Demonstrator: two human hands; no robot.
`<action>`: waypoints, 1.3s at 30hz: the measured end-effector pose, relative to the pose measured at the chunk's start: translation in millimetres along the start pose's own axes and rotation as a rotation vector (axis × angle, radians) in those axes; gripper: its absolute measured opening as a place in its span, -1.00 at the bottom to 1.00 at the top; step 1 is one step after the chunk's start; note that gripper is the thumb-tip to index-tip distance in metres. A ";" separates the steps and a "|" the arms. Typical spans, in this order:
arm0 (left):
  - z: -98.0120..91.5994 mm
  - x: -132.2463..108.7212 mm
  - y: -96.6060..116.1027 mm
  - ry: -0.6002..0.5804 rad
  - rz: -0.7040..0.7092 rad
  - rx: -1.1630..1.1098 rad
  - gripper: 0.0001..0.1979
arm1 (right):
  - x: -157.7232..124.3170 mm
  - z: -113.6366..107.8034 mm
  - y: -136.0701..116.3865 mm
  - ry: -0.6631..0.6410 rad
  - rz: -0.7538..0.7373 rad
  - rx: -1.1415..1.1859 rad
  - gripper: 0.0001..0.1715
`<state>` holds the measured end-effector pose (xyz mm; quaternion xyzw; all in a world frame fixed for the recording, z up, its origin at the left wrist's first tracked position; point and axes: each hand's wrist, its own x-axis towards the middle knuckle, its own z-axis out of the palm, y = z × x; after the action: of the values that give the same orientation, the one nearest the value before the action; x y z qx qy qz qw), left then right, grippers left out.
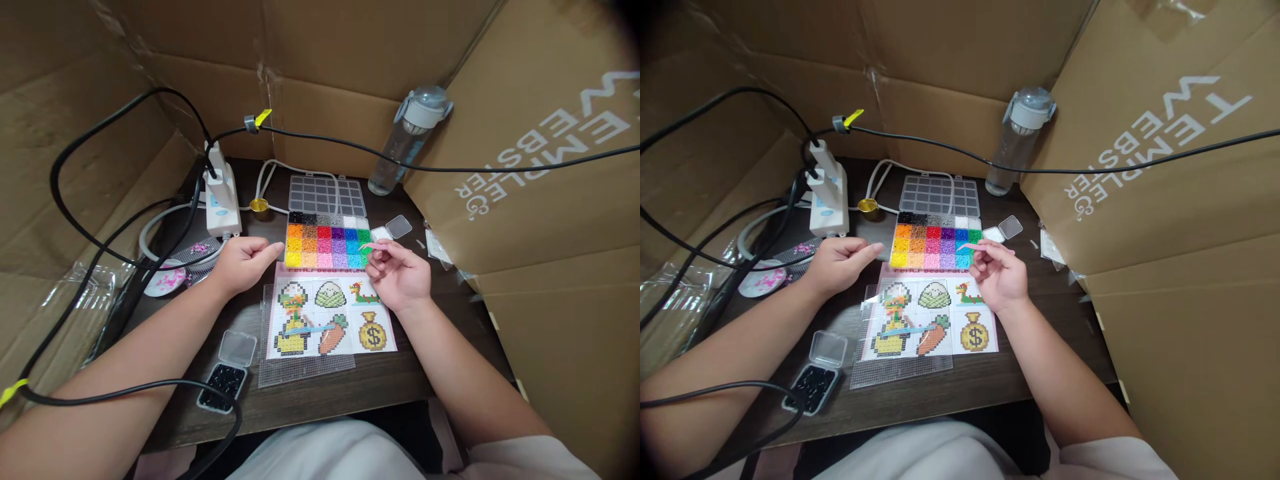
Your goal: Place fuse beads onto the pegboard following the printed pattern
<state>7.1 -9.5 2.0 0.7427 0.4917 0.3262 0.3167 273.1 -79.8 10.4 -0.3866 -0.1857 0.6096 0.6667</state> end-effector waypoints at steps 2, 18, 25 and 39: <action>-0.4 0.2 -1.1 -0.002 -0.002 0.001 -0.50 | -0.3 -0.7 -3.1 0.000 -0.017 0.005 -0.91; -0.1 0.9 -3.1 0.010 0.006 0.010 -0.50 | -3.4 -3.0 -8.9 0.019 -0.040 0.021 -0.91; 1.1 1.2 -2.8 0.013 0.016 0.001 -0.50 | -5.0 -2.2 -9.2 0.026 -0.038 0.005 -0.91; -0.5 1.1 -4.4 -0.008 0.010 0.006 -0.50 | -4.9 1.7 14.1 -0.088 -0.378 -0.536 -0.85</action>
<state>4.8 -7.0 -1.0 0.7473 0.4876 0.3236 0.3148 261.6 -84.6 2.2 -0.4803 -0.4368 0.4208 0.6336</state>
